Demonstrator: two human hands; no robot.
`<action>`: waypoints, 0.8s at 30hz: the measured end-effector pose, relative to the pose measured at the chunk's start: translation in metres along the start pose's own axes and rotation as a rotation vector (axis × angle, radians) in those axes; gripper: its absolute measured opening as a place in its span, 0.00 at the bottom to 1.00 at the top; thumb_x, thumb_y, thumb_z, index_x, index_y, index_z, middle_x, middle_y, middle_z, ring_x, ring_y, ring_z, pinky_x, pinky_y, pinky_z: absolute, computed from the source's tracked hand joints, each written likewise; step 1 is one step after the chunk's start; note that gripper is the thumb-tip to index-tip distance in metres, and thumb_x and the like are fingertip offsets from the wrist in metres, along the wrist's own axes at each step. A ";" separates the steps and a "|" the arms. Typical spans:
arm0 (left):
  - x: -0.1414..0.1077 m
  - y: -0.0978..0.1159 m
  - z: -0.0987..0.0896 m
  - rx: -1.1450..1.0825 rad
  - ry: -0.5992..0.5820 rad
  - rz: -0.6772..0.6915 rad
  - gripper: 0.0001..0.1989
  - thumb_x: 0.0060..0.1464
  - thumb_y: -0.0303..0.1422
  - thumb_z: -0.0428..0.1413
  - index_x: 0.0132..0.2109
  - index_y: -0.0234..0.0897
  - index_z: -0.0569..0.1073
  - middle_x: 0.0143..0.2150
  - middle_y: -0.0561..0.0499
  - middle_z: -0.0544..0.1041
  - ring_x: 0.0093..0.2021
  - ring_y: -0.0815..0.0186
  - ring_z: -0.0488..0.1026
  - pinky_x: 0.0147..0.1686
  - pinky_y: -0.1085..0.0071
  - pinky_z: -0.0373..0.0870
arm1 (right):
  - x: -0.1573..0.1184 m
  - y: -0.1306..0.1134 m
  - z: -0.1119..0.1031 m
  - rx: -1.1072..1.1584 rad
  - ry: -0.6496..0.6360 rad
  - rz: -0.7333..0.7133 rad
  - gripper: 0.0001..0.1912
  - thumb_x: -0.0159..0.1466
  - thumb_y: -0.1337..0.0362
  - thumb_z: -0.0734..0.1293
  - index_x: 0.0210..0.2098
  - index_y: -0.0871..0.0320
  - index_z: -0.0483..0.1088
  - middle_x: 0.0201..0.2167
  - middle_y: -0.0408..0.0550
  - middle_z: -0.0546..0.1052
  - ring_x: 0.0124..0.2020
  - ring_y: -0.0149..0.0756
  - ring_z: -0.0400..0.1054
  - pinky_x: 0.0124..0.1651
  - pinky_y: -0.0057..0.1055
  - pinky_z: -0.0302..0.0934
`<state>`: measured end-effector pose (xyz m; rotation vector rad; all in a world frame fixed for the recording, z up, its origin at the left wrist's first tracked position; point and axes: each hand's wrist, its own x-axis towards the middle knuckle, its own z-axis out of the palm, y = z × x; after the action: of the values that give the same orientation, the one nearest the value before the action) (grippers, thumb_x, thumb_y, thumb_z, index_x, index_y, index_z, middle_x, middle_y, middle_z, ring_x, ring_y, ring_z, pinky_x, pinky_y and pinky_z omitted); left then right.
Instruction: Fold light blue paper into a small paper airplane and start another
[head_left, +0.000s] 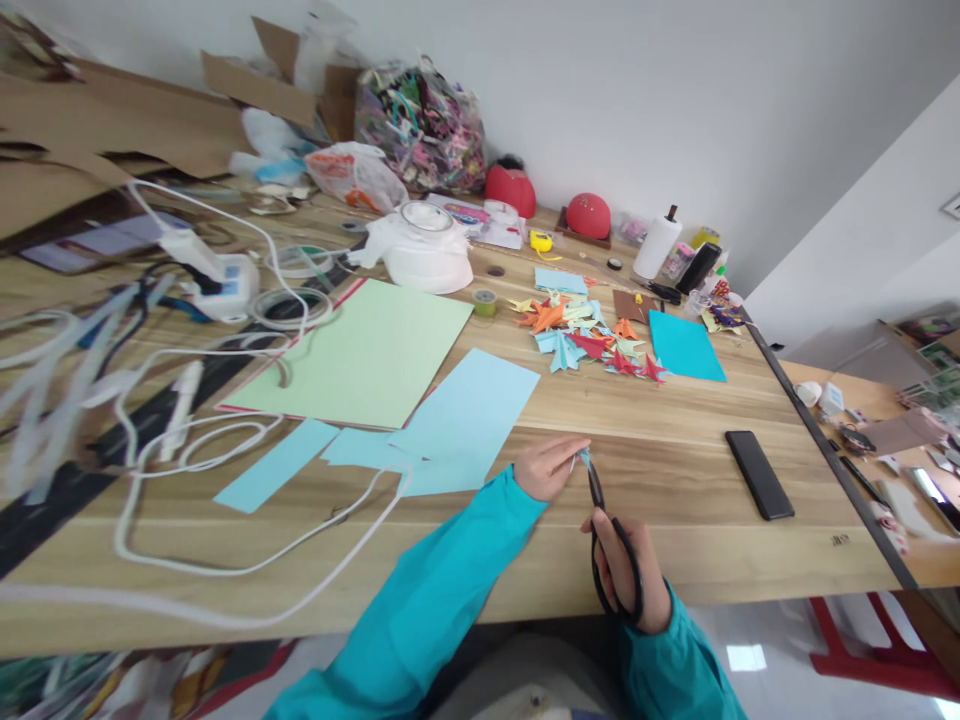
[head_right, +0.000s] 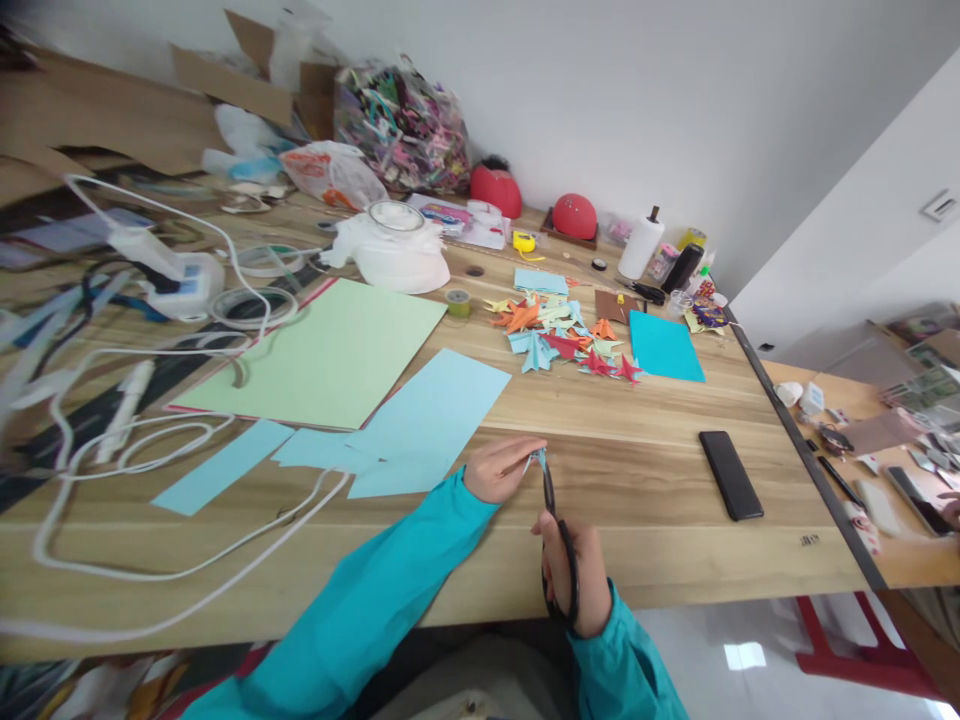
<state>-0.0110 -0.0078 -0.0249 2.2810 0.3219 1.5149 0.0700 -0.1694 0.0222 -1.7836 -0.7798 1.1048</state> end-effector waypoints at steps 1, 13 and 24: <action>0.000 0.000 -0.001 -0.004 0.001 0.001 0.12 0.54 0.23 0.51 0.44 0.33 0.74 0.40 0.43 0.79 0.40 0.66 0.77 0.40 0.71 0.76 | 0.000 0.001 0.000 0.005 -0.002 -0.003 0.29 0.59 0.41 0.56 0.35 0.63 0.68 0.10 0.34 0.58 0.08 0.20 0.49 0.10 0.19 0.42; 0.001 0.000 -0.001 -0.055 0.051 -0.098 0.12 0.51 0.22 0.54 0.44 0.33 0.74 0.38 0.43 0.79 0.38 0.65 0.77 0.39 0.70 0.76 | -0.008 0.005 -0.003 0.251 -0.010 -0.062 0.25 0.56 0.47 0.65 0.39 0.63 0.67 0.11 0.36 0.63 0.08 0.23 0.54 0.09 0.20 0.47; -0.001 0.001 0.002 -0.066 0.050 -0.164 0.11 0.50 0.25 0.56 0.43 0.33 0.74 0.37 0.43 0.79 0.36 0.65 0.77 0.36 0.70 0.76 | -0.005 0.039 0.005 0.877 -0.196 0.019 0.36 0.50 0.39 0.66 0.52 0.50 0.58 0.42 0.54 0.77 0.29 0.38 0.71 0.19 0.28 0.63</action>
<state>-0.0092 -0.0096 -0.0260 2.1135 0.4543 1.4783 0.0660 -0.1886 -0.0121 -0.9527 -0.2918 1.3669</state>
